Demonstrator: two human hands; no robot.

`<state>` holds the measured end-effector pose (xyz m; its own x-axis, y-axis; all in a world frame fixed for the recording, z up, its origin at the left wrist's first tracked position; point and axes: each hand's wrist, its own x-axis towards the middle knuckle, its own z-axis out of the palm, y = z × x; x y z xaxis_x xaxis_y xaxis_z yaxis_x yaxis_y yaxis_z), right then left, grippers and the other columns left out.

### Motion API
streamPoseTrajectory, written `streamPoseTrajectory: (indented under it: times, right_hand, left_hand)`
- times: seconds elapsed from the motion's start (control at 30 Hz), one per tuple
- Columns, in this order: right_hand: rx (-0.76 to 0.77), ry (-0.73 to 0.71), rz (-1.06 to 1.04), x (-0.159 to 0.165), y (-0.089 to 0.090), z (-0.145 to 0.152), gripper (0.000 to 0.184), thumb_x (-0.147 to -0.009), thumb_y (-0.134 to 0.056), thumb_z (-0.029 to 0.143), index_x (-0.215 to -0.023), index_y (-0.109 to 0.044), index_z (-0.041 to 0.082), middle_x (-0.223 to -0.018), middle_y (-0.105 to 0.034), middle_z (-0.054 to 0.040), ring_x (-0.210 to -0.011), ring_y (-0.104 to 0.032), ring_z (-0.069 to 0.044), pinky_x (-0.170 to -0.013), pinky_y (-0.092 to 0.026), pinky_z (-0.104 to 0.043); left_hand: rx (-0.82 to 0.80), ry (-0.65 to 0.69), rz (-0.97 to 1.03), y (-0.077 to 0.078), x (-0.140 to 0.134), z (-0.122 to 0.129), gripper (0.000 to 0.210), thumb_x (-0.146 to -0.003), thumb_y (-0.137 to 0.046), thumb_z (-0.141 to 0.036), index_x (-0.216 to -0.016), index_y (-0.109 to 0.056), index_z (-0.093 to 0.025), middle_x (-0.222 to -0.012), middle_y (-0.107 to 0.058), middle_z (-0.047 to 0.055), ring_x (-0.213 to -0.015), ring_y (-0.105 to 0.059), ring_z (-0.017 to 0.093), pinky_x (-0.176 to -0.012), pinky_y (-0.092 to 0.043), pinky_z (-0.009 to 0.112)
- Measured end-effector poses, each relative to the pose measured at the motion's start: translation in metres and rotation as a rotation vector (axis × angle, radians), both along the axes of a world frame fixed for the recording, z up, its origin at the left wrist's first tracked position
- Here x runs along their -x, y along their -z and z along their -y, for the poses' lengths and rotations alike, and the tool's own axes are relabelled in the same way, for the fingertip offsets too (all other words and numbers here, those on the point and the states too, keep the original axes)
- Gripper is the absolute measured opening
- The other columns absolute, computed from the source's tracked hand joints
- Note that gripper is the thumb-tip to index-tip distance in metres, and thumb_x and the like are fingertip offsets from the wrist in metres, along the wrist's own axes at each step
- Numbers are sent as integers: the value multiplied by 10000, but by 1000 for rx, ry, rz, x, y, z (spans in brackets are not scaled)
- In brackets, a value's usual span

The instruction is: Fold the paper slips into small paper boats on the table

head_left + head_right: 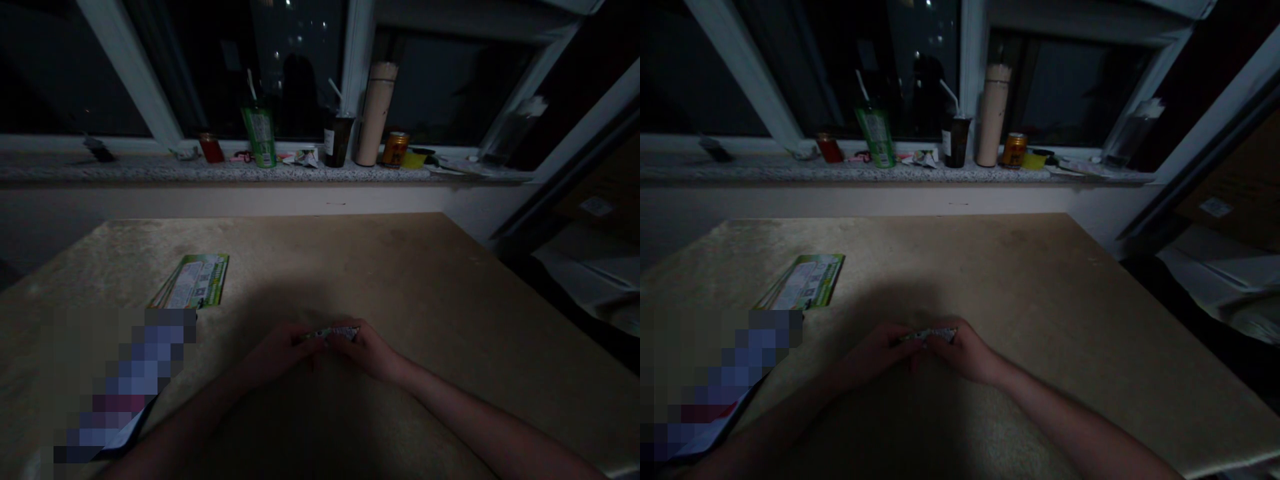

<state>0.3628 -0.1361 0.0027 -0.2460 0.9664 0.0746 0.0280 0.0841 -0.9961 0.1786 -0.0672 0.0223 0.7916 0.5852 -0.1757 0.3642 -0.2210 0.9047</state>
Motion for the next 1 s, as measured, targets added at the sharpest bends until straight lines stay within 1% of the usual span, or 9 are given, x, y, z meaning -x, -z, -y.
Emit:
streamPoseTrajectory:
  times: [0.1, 0.2, 0.37, 0.47, 0.57, 0.67, 0.8, 0.87, 1.0]
  right_hand:
    - [-30, 11, 35, 0, -4, 0, 389, -855, -518, 517, -666, -573, 181, -568, -420, 39, -509, -327, -90, -471, -257, -218]
    - [-25, -17, 71, -3, -6, -1, 420, -871, -477, 535, -644, -529, 184, -569, -394, 36, -509, -321, -92, -462, -248, -219]
    - [-87, -29, 160, -11, -5, -3, 439, -910, -407, 510, -631, -490, 182, -582, -352, 33, -523, -298, -94, -478, -250, -224]
    - [-89, 28, 171, -11, -4, -5, 447, -902, -400, 533, -622, -456, 189, -591, -339, 31, -533, -294, -100, -488, -248, -231]
    - [-71, 72, 181, -9, -5, -6, 465, -897, -387, 557, -608, -419, 194, -593, -317, 31, -536, -283, -102, -495, -243, -237]
    - [-57, 68, 169, -8, -4, -6, 478, -887, -390, 582, -614, -433, 192, -590, -321, 33, -534, -287, -100, -499, -252, -235]
    - [-56, 26, 134, -12, 0, -6, 535, -850, -395, 656, -584, -399, 192, -557, -306, 43, -511, -273, -90, -472, -245, -228]
    - [-59, 55, 146, -14, 2, -6, 576, -852, -332, 690, -574, -398, 190, -544, -331, 38, -506, -295, -92, -464, -252, -229]
    - [-26, 156, 264, -16, 3, -5, 609, -885, -248, 672, -550, -407, 190, -502, -370, 30, -473, -345, -93, -465, -282, -234]
  left_hand:
    - [-6, -5, 12, -3, 0, -1, 422, -886, -479, -455, -612, -677, -203, -597, -615, -8, -555, -534, 137, -555, -368, 216]
    - [-1, 5, 23, -5, 1, -1, 419, -890, -478, -443, -612, -688, -212, -601, -626, -6, -566, -537, 142, -561, -367, 218]
    - [15, 9, 20, -4, 2, -2, 409, -900, -485, -423, -616, -693, -216, -582, -610, -16, -547, -519, 135, -545, -343, 214]
    - [16, 6, 17, -2, 3, -4, 399, -900, -489, -423, -635, -707, -220, -602, -620, -16, -555, -524, 137, -547, -338, 213]
    - [7, 9, 24, -2, 4, -5, 412, -922, -446, -409, -682, -727, -227, -658, -651, -11, -603, -550, 147, -589, -359, 218]
    - [-3, 16, 35, -3, 5, -5, 443, -937, -414, -409, -693, -731, -220, -682, -661, -7, -639, -561, 154, -640, -377, 227]
    - [11, 40, 45, -2, 6, -7, 448, -936, -414, -419, -712, -731, -196, -685, -671, -2, -648, -573, 160, -657, -389, 236]
    - [21, 44, 52, -1, 7, -9, 440, -933, -423, -415, -711, -730, -191, -696, -675, -2, -656, -576, 158, -664, -391, 237]
    - [43, 17, 73, 0, 6, -10, 405, -922, -452, -405, -720, -736, -198, -714, -685, -6, -667, -586, 152, -677, -400, 235]
